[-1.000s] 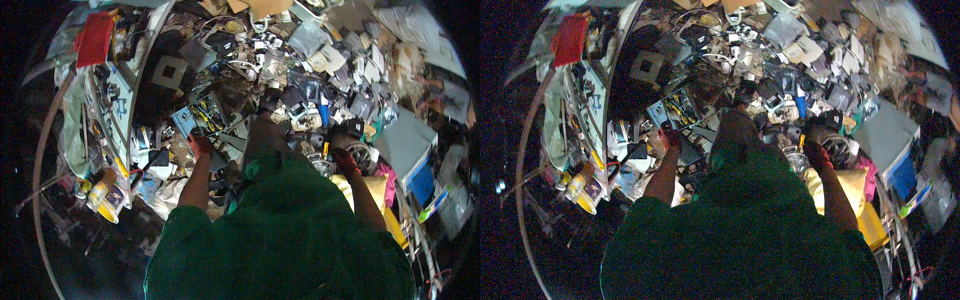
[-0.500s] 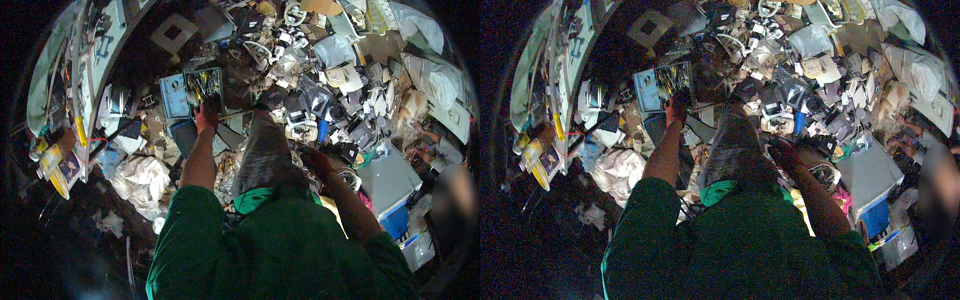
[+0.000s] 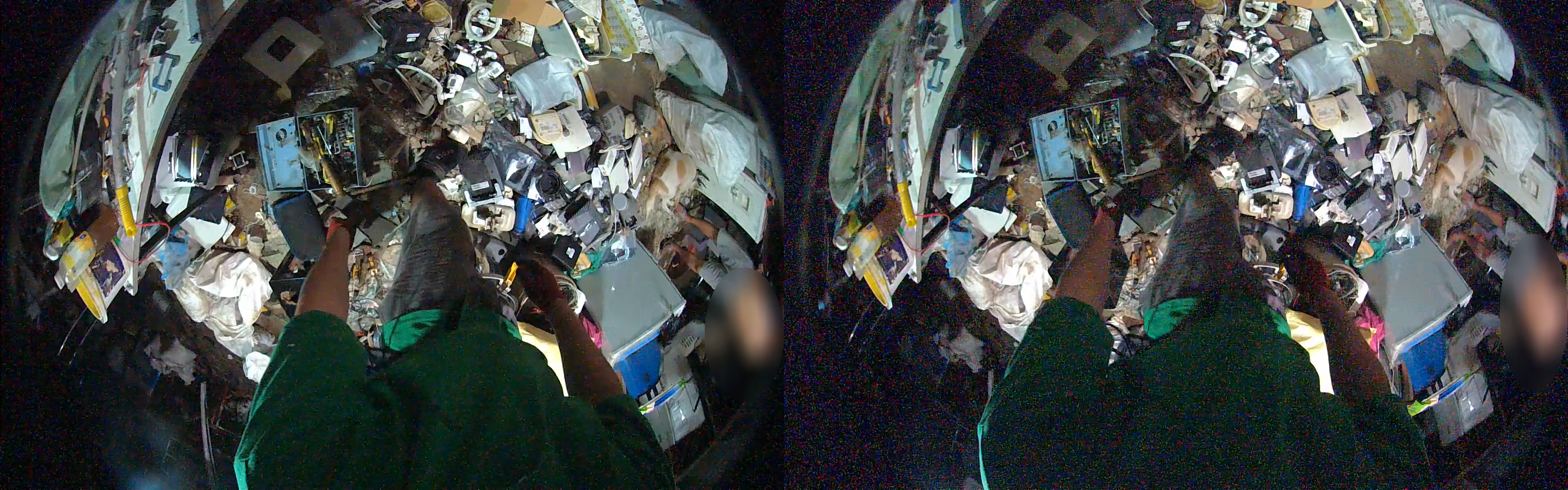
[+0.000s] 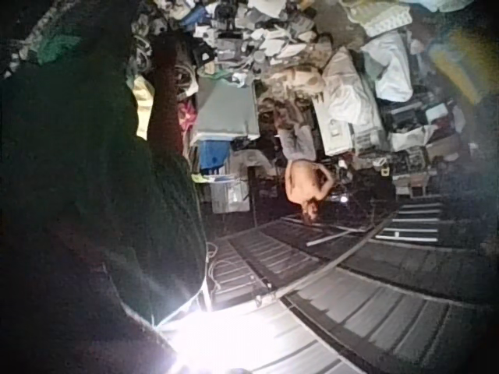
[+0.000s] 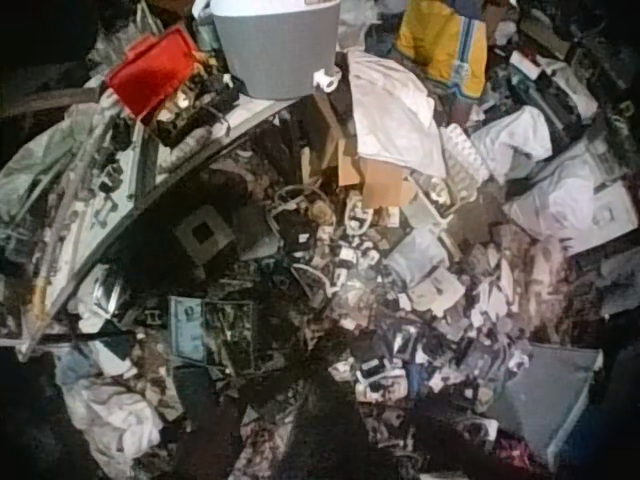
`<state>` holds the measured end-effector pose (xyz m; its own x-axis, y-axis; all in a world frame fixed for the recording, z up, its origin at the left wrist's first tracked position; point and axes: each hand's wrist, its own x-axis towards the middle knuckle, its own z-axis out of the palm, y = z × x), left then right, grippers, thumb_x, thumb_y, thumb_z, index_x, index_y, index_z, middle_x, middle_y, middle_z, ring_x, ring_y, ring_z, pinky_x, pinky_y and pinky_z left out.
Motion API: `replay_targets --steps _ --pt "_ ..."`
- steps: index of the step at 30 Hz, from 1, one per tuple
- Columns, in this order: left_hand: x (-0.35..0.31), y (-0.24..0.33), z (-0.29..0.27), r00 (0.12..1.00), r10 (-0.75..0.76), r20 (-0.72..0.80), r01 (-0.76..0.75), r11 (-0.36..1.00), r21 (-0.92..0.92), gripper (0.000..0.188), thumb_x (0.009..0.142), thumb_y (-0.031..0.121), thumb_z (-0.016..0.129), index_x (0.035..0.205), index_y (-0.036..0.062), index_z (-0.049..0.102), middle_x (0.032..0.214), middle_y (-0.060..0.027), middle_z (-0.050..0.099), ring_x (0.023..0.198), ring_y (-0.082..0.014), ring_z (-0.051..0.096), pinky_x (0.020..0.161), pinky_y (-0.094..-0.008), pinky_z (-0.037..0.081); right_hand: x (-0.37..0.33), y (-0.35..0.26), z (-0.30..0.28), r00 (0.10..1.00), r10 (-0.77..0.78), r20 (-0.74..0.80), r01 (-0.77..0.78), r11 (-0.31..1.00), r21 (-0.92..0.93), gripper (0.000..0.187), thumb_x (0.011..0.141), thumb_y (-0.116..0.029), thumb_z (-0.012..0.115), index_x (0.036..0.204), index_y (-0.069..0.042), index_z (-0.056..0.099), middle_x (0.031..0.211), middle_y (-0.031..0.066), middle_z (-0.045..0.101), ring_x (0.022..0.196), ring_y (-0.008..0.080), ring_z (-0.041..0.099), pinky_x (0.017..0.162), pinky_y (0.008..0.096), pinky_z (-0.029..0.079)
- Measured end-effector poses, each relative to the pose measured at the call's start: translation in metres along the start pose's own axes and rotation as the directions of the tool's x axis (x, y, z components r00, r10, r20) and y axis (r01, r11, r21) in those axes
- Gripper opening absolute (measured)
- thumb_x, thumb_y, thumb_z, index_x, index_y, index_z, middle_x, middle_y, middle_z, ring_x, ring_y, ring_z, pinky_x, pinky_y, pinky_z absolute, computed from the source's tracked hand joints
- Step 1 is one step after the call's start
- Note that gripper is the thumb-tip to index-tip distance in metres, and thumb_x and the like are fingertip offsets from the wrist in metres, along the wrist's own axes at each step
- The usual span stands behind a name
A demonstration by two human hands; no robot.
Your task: The person uses a screwdriver and pliers to disassemble a circuit board and other electronic components from a pile of scrap.
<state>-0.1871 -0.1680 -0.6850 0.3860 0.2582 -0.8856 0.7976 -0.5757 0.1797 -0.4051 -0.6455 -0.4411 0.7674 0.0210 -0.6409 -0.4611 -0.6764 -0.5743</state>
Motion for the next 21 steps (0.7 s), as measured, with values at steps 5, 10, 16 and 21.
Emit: replay_targets --steps 5,10,16,21 --pt "0.020 -0.003 0.046 0.986 0.012 -0.165 -0.040 0.985 -0.171 0.041 0.084 0.037 0.063 0.113 0.0083 0.060 0.119 -0.0128 0.061 0.104 -0.0356 0.058 0.087 -0.0455 0.047 0.009 0.000 0.015 0.875 0.402 0.270 -0.438 0.895 0.088 0.044 0.094 -0.035 0.056 0.124 -0.003 0.058 0.124 0.0182 0.061 0.112 0.0301 0.059 0.094 0.0369 0.045" --pt "0.038 -0.043 0.053 0.979 0.092 -0.180 -0.173 0.841 -0.513 0.042 0.084 0.041 0.064 0.111 0.0095 0.062 0.118 -0.0092 0.063 0.100 -0.0330 0.062 0.083 -0.0444 0.049 0.030 0.007 0.029 0.858 0.410 0.310 -0.506 0.779 0.370 0.044 0.094 -0.033 0.057 0.125 -0.002 0.057 0.125 0.0183 0.060 0.113 0.0289 0.058 0.096 0.0359 0.044" --pt "0.064 -0.097 0.051 0.980 -0.010 0.200 0.200 -0.003 -0.980 0.047 0.094 0.047 0.047 0.121 0.0109 0.060 0.121 -0.0079 0.062 0.108 -0.0301 0.056 0.092 -0.0451 0.044 0.070 -0.013 0.037 0.895 0.321 0.309 -0.443 0.708 0.550 0.034 0.094 -0.019 0.058 0.125 -0.005 0.055 0.115 0.0107 0.062 0.096 0.0192 0.058 0.081 0.0329 0.049" --pt "0.019 -0.105 0.023 0.972 0.158 0.175 0.120 0.307 -0.944 0.043 0.097 0.040 0.042 0.127 0.0126 0.057 0.125 -0.0062 0.060 0.114 -0.0266 0.053 0.100 -0.0424 0.039 0.101 -0.064 0.014 0.783 0.404 0.474 -0.622 0.489 0.611 0.036 0.096 -0.017 0.055 0.130 -0.006 0.053 0.123 0.0125 0.060 0.108 0.0227 0.057 0.094 0.0315 0.046"
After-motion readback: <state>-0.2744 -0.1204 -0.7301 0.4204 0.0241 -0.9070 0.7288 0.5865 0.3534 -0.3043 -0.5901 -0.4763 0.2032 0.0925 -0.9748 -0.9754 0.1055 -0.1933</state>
